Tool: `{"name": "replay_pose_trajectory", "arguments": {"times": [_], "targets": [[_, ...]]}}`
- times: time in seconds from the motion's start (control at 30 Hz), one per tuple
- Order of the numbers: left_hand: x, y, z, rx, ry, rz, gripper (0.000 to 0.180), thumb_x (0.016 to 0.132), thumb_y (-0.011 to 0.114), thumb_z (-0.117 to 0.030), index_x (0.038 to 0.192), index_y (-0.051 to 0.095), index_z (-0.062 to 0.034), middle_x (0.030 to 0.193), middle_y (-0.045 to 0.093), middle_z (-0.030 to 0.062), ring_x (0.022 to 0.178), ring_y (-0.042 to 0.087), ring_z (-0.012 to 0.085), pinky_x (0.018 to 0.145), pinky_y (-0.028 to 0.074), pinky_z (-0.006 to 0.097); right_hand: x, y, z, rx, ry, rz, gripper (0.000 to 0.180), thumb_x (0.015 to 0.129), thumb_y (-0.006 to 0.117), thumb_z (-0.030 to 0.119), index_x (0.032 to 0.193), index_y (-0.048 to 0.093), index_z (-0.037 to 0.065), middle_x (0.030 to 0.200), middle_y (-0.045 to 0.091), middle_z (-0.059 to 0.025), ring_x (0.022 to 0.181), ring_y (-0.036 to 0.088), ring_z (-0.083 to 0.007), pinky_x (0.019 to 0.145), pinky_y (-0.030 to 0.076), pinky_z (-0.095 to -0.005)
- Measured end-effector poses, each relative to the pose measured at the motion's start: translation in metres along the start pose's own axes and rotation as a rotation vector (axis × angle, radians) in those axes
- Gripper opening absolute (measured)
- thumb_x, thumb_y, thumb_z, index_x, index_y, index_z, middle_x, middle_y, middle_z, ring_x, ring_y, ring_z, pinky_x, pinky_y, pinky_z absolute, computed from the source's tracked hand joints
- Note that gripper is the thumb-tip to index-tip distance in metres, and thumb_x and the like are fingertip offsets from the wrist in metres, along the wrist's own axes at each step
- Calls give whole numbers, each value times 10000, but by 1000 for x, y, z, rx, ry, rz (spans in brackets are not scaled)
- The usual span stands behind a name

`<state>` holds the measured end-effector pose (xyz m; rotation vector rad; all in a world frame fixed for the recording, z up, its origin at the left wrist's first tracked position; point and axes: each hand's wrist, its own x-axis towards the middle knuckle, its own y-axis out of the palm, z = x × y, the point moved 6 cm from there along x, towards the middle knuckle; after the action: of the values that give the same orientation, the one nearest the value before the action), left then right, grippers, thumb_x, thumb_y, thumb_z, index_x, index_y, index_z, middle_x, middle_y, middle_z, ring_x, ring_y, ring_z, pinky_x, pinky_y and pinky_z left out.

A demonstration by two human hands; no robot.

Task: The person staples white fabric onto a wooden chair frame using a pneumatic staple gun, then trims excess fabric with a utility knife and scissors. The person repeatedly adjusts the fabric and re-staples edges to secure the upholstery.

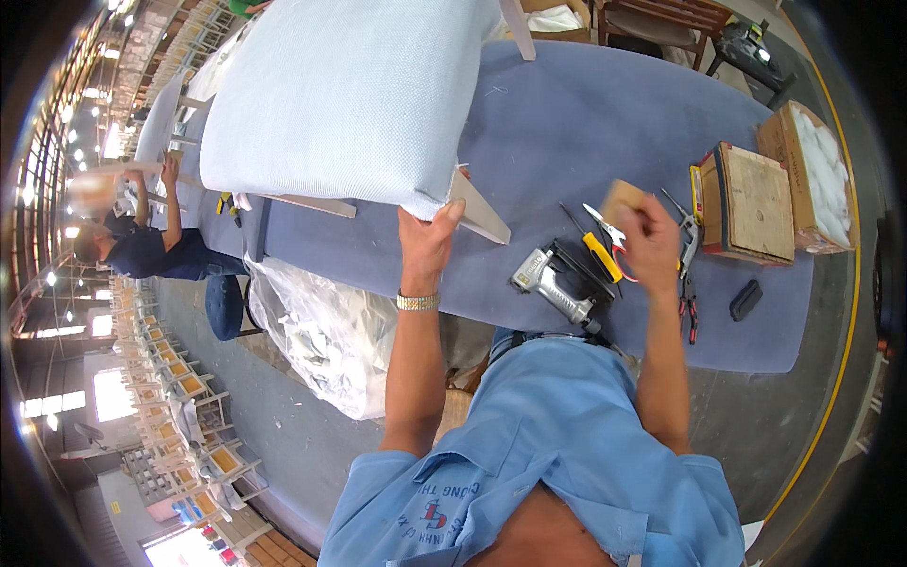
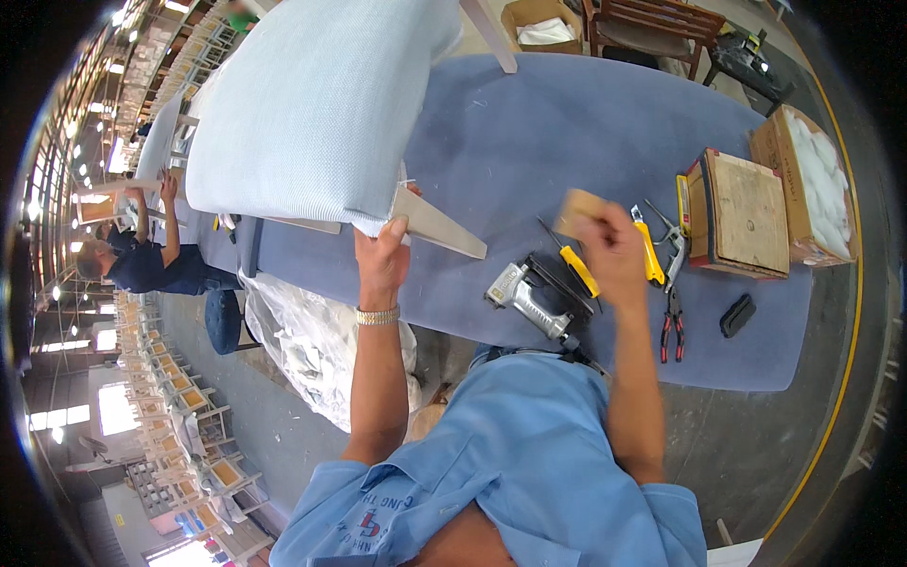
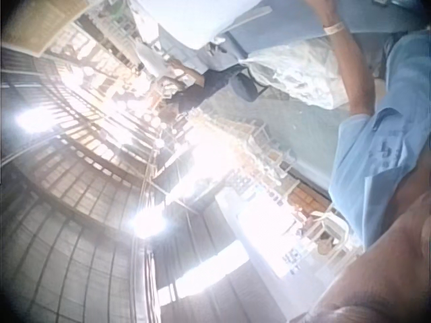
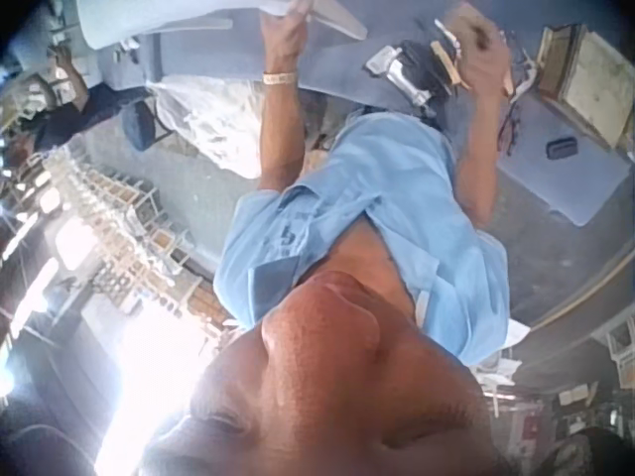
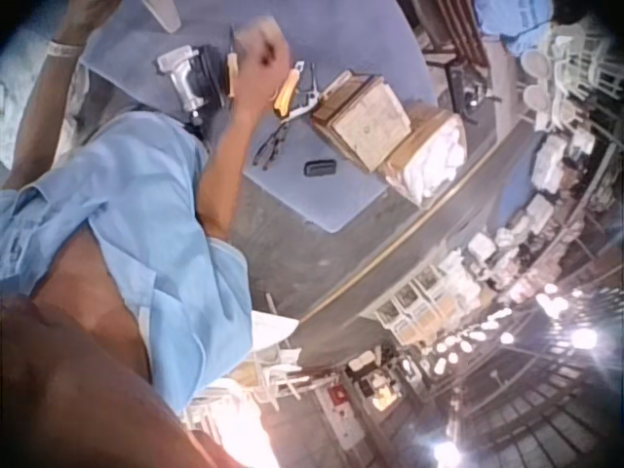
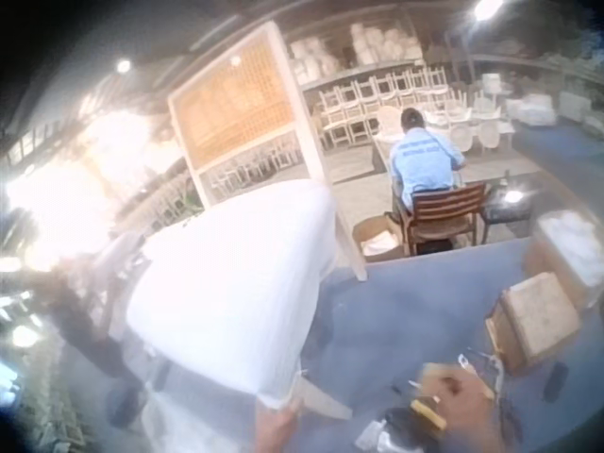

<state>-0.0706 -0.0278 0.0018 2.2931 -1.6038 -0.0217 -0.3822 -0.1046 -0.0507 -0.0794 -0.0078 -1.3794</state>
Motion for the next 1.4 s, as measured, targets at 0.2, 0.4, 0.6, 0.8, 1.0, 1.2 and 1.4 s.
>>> {"name": "replay_pose_trajectory", "arguments": {"times": [0.2, 0.4, 0.6, 0.8, 1.0, 1.2, 1.4], "targets": [[-1, 9, -3, -55, 6, -16, 537, 810, 765, -75, 1288, 567, 71, 1221, 661, 150, 1112, 635, 227, 994, 480, 369, -1, 107, 143, -132, -593, 269, 123, 956, 687, 117, 1002, 660, 6, 734, 668, -31, 573, 576, -73, 530, 472, -260], [-1, 10, -5, -27, 39, -34, 472, 804, 792, -121, 1217, 632, 42, 1120, 692, 93, 1002, 645, 161, 901, 502, 319, -2, 131, 152, -330, -704, 307, 132, 935, 714, 133, 997, 662, 29, 730, 646, -109, 572, 604, -169, 546, 481, -300], [1, 0, 7, 25, 6, 41, 499, 844, 776, -96, 1282, 569, 24, 1214, 668, 107, 1135, 636, 212, 1010, 474, 351, -4, 138, 152, -348, -763, 237, 126, 916, 725, 122, 958, 645, 33, 709, 620, -106, 550, 577, -197, 523, 459, -322], [0, 8, -1, 17, 50, -47, 320, 794, 775, -134, 1069, 697, 11, 932, 667, 13, 823, 583, 92, 728, 468, 280, -3, 142, 156, -429, -803, 215, 124, 906, 734, 113, 919, 632, 42, 714, 620, -103, 540, 565, -217, 514, 453, -332], [0, 7, -2, -27, 40, -57, 312, 796, 789, -117, 1068, 692, -1, 921, 661, -2, 802, 573, 78, 712, 460, 265, -4, 145, 158, -463, -827, 187, 199, 944, 678, 203, 888, 542, 69, 726, 593, -84, 610, 609, -287, 517, 462, -385], [-1, 7, 2, -50, 27, -63, 322, 802, 793, -125, 1081, 690, 0, 946, 665, 6, 824, 581, 87, 730, 463, 270, -1, 146, 157, -463, -841, 173, 193, 943, 681, 207, 890, 549, 77, 725, 602, -78, 601, 617, -274, 506, 467, -375], [-2, 10, -2, -49, 36, -51, 335, 809, 782, -126, 1103, 688, 4, 975, 674, 18, 850, 593, 98, 756, 468, 279, -4, 146, 162, -469, -881, 157, 185, 948, 675, 214, 896, 556, 83, 732, 616, -66, 607, 631, -265, 508, 478, -368]]}}
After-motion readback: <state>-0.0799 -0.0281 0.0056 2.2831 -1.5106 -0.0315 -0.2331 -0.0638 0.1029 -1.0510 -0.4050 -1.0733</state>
